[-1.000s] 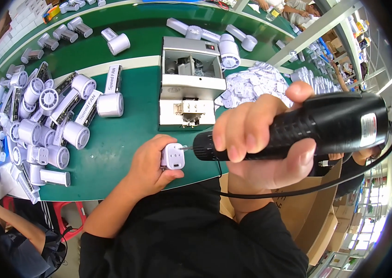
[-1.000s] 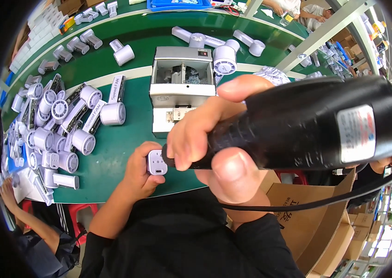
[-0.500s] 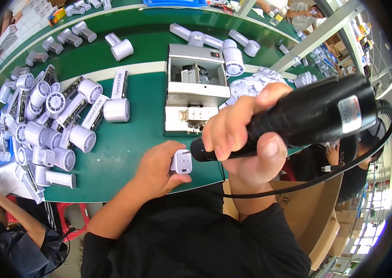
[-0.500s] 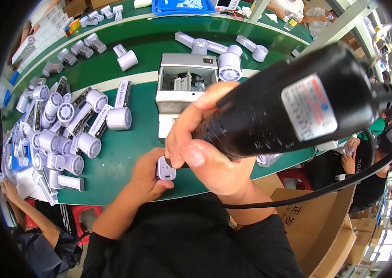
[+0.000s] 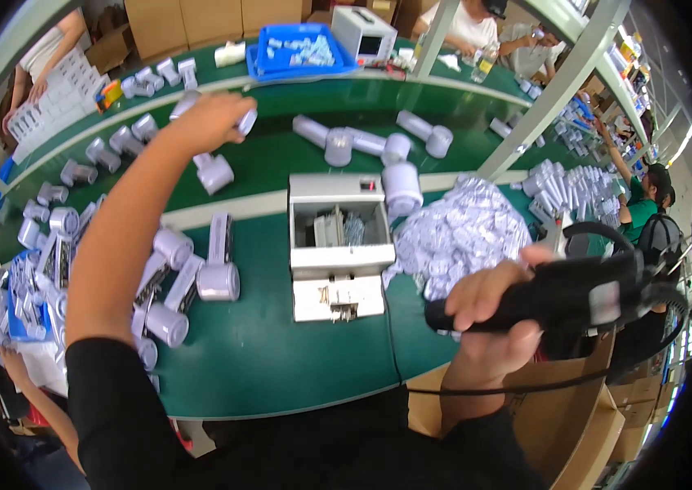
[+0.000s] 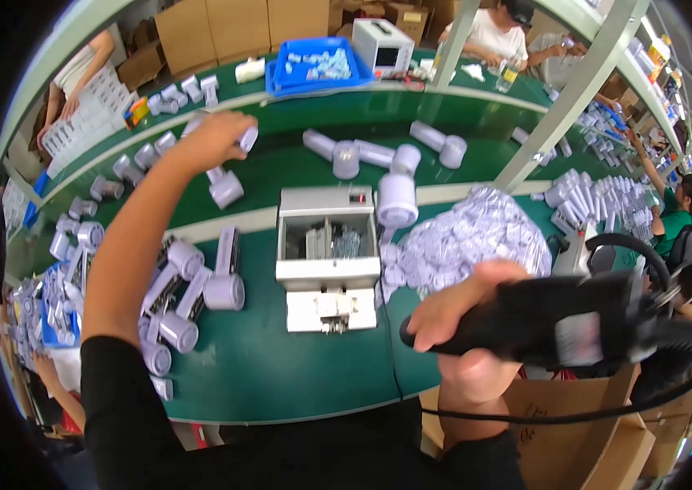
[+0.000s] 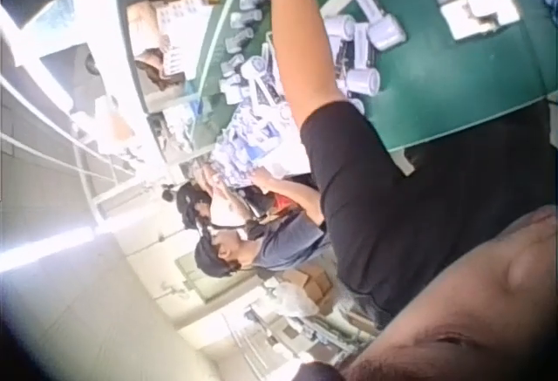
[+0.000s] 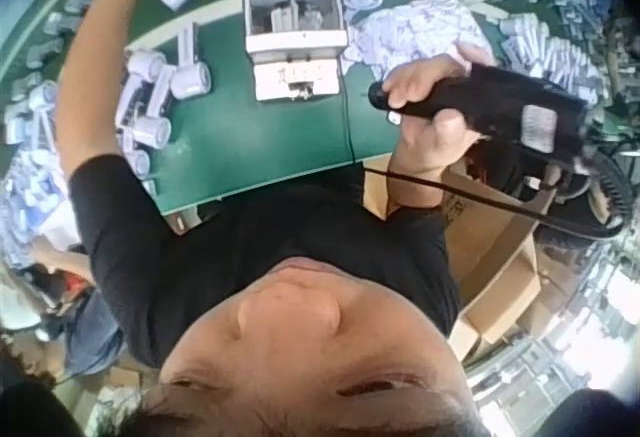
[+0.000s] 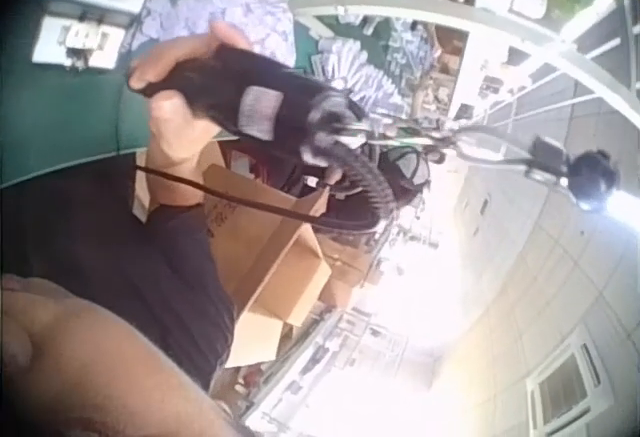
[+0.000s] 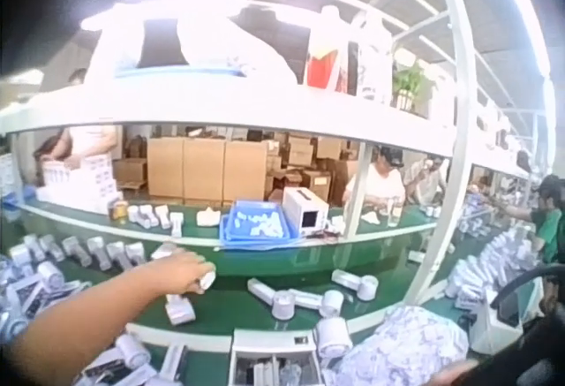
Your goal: The person fastens base components to mini fans using an electric screwdriver, then installs buttons onto the fan handles by hand.
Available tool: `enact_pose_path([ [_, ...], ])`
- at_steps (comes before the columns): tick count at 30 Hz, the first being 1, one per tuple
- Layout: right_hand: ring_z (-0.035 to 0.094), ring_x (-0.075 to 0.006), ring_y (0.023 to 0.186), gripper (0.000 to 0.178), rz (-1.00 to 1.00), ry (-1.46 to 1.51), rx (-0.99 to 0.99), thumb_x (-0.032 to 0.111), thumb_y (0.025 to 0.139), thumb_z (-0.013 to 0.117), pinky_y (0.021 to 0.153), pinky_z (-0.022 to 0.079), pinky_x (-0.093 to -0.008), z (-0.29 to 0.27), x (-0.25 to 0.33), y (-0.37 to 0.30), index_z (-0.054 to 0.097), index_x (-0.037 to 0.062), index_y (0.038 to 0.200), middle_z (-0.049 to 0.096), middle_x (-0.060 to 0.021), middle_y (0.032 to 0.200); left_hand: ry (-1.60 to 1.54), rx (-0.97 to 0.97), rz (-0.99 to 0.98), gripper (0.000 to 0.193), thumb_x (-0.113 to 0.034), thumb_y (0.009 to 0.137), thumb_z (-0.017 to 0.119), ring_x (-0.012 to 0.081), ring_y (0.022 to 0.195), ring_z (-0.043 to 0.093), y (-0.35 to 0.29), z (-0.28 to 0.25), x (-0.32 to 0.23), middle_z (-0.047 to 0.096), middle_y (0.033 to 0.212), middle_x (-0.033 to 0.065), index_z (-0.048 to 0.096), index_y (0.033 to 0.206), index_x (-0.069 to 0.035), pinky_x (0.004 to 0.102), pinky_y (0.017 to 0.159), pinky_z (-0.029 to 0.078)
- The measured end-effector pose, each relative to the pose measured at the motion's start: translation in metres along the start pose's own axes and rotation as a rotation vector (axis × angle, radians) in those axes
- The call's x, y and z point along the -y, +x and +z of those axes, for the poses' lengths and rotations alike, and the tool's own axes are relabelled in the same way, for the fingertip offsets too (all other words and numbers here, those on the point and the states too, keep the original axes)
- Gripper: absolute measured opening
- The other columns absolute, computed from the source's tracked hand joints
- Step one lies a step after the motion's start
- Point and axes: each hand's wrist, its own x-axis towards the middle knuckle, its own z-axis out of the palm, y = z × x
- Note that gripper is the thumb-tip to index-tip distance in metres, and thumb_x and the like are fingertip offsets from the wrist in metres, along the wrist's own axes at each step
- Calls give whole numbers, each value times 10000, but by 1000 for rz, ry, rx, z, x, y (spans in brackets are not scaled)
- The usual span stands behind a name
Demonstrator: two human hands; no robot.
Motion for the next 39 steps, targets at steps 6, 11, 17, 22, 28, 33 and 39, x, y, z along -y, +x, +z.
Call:
enact_pose_path([
  [6, 591, -248, 696, 693, 82, -31, 138, 87, 663, 744, 694, 482, -409, -26, 11, -18, 356, 6, 1231, 585, -140, 743, 442, 64, -267, 428, -119, 720, 608, 343, 1123, 493, 6, 154, 138, 556, 1113, 140, 542, 1143, -129, 445, 917, 407],
  [11, 586, -247, 608, 689, -16, -67, -5, 126, 669, 740, 626, 492, -378, -40, 8, -14, 336, -9, 1211, 573, -140, 700, 139, 288, -135, 432, -7, 655, 592, 346, 1152, 464, 9, 108, 111, 551, 1129, 113, 610, 1068, -133, 419, 967, 391],
  [17, 576, -214, 650, 679, 96, -84, 4, 116, 652, 750, 639, 488, -340, -18, -7, 1, 376, -17, 1203, 579, -106, 708, 189, 359, -58, 448, -10, 518, 720, 295, 1074, 512, -54, 88, 94, 587, 1022, 72, 631, 945, -111, 416, 903, 428],
  [22, 549, -187, 554, 670, 148, -255, 52, 265, 693, 740, 558, 485, -312, -5, -7, -4, 379, -28, 1176, 533, -88, 647, 17, 490, -311, 484, -118, 503, 801, 298, 1004, 551, -59, 10, 59, 618, 978, 99, 646, 961, -123, 382, 822, 461],
  [28, 560, -121, 707, 667, 429, -53, 160, 30, 667, 729, 645, 448, -242, 2, 6, -16, 388, -30, 1237, 565, -49, 755, -408, -118, -446, 567, -144, 540, 791, 230, 954, 559, -104, -79, -37, 584, 999, 121, 558, 1046, -39, 312, 843, 440],
  [33, 475, -201, 1104, 753, 154, 68, 520, 239, 789, 690, 959, 346, -366, -18, 6, -10, 265, 22, 1372, 481, -111, 1228, -1341, -745, -193, 556, -217, 627, 792, 178, 804, 535, -160, -81, -140, 535, 896, 65, 475, 1054, -59, 306, 718, 450],
  [39, 573, -225, 815, 185, 68, -1309, 455, 80, 799, 601, 713, 463, -335, -108, -55, -11, 636, 69, 981, 591, -94, 898, -1226, -780, -281, 489, -152, 684, 735, 149, 703, 502, -218, 4, -269, 495, 830, 85, 399, 1031, -74, 273, 635, 437],
])
